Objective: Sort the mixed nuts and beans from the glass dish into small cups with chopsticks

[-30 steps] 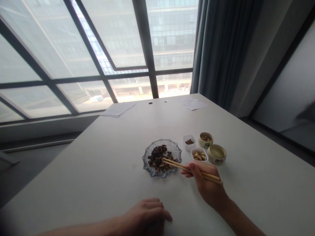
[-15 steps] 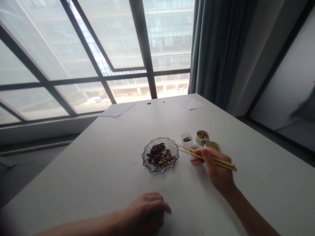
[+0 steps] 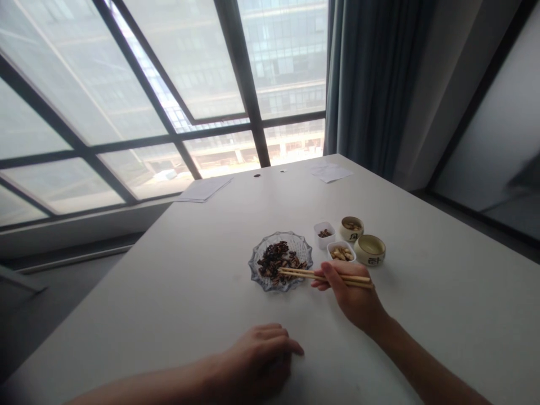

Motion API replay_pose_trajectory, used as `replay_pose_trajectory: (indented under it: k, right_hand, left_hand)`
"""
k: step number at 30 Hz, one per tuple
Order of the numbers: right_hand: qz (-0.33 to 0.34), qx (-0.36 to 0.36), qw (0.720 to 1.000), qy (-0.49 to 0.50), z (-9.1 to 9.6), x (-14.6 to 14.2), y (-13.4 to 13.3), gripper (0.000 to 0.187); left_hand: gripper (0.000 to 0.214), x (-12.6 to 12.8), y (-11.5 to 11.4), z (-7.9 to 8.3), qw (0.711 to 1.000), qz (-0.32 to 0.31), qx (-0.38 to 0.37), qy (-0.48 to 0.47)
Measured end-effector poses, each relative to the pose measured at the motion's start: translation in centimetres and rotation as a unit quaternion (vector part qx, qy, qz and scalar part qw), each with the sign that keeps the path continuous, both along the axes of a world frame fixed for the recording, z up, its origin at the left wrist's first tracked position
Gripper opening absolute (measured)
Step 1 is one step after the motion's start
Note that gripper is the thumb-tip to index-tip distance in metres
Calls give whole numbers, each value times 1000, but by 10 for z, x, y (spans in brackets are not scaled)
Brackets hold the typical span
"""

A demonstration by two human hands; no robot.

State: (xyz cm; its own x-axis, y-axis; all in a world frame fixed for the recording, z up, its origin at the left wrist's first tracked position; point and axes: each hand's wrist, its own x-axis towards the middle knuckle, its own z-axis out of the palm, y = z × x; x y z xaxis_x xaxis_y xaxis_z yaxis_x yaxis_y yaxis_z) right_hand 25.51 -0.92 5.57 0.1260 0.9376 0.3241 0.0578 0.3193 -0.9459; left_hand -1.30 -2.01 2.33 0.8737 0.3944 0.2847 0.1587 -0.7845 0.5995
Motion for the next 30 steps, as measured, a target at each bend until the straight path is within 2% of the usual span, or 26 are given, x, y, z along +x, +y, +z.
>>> replay_pose_trajectory:
  k: [3,7,10,13,16,19,22,25,30]
  right_hand:
    - [-78,18,996,25,8,8,2,43]
    - [-224,58,972,26,18,34,12,43]
    - [-238,52,970,4,18,51,20,44]
    - [-236,62,970,-8,16,54,19,41]
    - [-177,61,982,-10,17,41,9,37]
    - [-34,42,996,-70,19,23,1,37]
    - [66,31,984,-163,21,10,1,43]
    - [83,16,978,-190,19,4,5,45]
    - [69,9,988,-138,10,-2,5,42]
  left_hand:
    - [35,0,0,1,1000,-4,-2,0]
    - [37,0,1,2,1000,-2,-6,7]
    - [35,-1,1,1,1000,-4,-6,12]
    - [35,-1,1,1,1000,-4,-2,23]
    - [36,0,1,1,999,-8,-2,32]
    - [34,0,1,2,999,-10,-3,31]
    - [33,1,0,2,1000,-6,2,22]
    - [32,1,1,2,1000,-7,6,20]
    - [35,1,1,1,1000,-8,11,28]
